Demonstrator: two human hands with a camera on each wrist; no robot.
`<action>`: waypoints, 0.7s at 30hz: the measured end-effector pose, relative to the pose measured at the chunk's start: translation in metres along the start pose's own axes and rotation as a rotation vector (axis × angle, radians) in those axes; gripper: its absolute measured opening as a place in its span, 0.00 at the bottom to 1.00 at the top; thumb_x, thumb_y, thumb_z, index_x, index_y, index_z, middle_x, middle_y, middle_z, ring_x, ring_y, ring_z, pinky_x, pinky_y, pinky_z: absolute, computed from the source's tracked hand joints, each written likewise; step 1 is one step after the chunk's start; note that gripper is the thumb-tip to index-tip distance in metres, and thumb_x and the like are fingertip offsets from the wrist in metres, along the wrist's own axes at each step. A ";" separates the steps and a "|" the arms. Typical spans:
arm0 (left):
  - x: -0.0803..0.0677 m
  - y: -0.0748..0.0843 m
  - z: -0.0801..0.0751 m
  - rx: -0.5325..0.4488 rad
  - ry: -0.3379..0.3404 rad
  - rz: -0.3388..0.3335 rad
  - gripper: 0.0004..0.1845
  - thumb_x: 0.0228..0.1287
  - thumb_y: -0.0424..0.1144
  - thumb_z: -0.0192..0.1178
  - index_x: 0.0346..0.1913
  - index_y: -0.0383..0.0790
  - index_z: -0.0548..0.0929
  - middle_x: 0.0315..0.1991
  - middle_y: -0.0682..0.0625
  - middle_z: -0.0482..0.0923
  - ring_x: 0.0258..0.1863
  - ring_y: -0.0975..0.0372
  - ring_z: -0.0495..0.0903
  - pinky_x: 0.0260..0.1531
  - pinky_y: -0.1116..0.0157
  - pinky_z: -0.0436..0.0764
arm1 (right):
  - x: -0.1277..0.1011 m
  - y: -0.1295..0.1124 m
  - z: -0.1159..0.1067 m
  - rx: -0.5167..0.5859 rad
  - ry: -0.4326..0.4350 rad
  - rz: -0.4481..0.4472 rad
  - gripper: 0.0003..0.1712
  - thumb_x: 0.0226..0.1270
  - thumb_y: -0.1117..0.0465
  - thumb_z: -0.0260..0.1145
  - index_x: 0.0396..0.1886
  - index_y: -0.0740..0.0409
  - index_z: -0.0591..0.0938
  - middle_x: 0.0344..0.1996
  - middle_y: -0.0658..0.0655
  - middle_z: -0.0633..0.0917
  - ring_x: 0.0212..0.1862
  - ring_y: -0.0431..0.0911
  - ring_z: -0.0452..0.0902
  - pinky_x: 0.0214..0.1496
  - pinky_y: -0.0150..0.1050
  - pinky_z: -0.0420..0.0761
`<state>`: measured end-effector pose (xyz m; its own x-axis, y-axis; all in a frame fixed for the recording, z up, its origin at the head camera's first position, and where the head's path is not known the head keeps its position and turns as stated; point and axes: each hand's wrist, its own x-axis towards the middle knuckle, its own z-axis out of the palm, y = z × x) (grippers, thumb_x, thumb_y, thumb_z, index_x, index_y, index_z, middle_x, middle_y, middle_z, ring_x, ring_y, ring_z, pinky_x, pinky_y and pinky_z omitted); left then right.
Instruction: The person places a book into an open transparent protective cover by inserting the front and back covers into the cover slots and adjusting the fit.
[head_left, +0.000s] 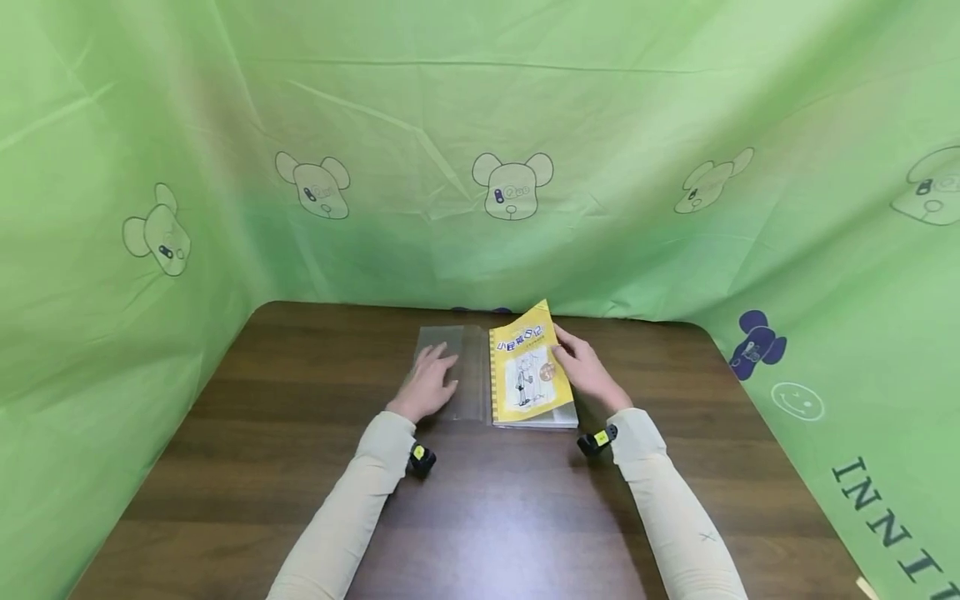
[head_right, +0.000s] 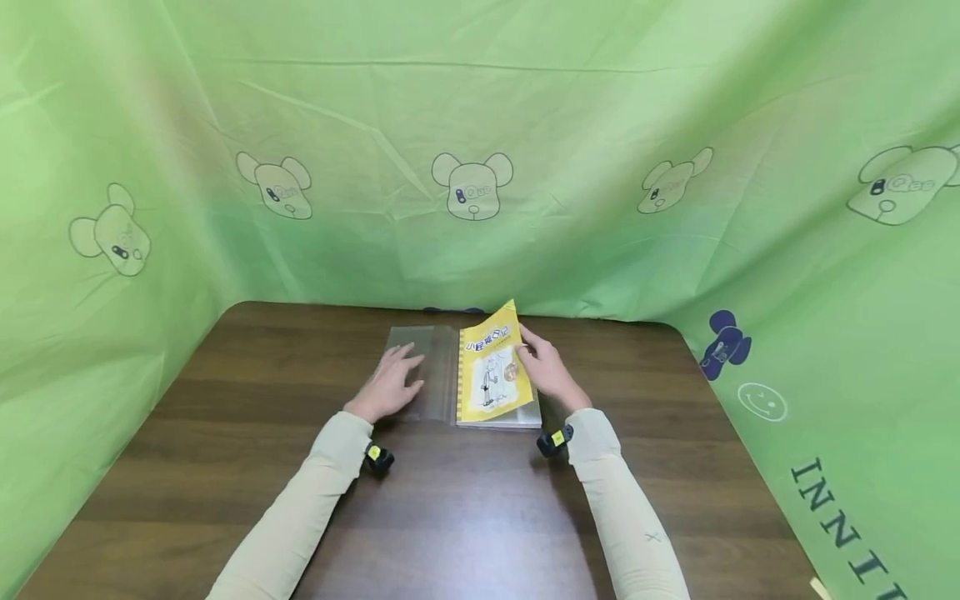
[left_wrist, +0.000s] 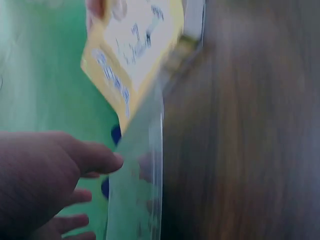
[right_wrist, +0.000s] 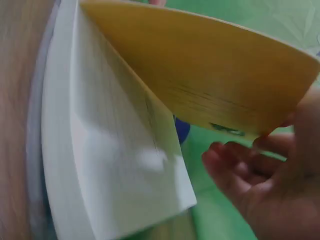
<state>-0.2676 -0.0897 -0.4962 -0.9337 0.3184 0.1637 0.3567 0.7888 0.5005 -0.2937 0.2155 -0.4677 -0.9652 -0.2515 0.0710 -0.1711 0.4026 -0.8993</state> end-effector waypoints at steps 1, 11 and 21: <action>-0.001 -0.006 -0.002 0.010 -0.030 -0.004 0.27 0.71 0.36 0.64 0.69 0.31 0.75 0.76 0.33 0.61 0.76 0.37 0.57 0.75 0.46 0.62 | 0.000 -0.002 0.003 0.029 -0.007 -0.008 0.32 0.83 0.59 0.47 0.82 0.54 0.55 0.71 0.67 0.73 0.60 0.56 0.78 0.58 0.31 0.77; -0.006 -0.032 -0.007 -0.100 -0.183 -0.010 0.29 0.76 0.38 0.56 0.75 0.32 0.67 0.80 0.34 0.51 0.79 0.37 0.46 0.77 0.42 0.54 | 0.011 -0.019 0.041 0.023 0.002 -0.228 0.30 0.81 0.66 0.46 0.80 0.58 0.60 0.79 0.60 0.62 0.78 0.56 0.59 0.79 0.53 0.58; -0.005 -0.039 -0.004 -0.095 -0.215 -0.011 0.28 0.75 0.39 0.58 0.73 0.32 0.70 0.79 0.32 0.54 0.79 0.37 0.48 0.76 0.41 0.55 | 0.018 -0.035 0.074 -0.122 -0.092 -0.249 0.29 0.78 0.62 0.56 0.76 0.56 0.68 0.78 0.57 0.63 0.80 0.56 0.54 0.81 0.53 0.54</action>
<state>-0.2769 -0.1243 -0.5128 -0.9059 0.4229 -0.0215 0.3329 0.7427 0.5810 -0.2904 0.1318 -0.4672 -0.8696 -0.4324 0.2385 -0.4282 0.4197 -0.8003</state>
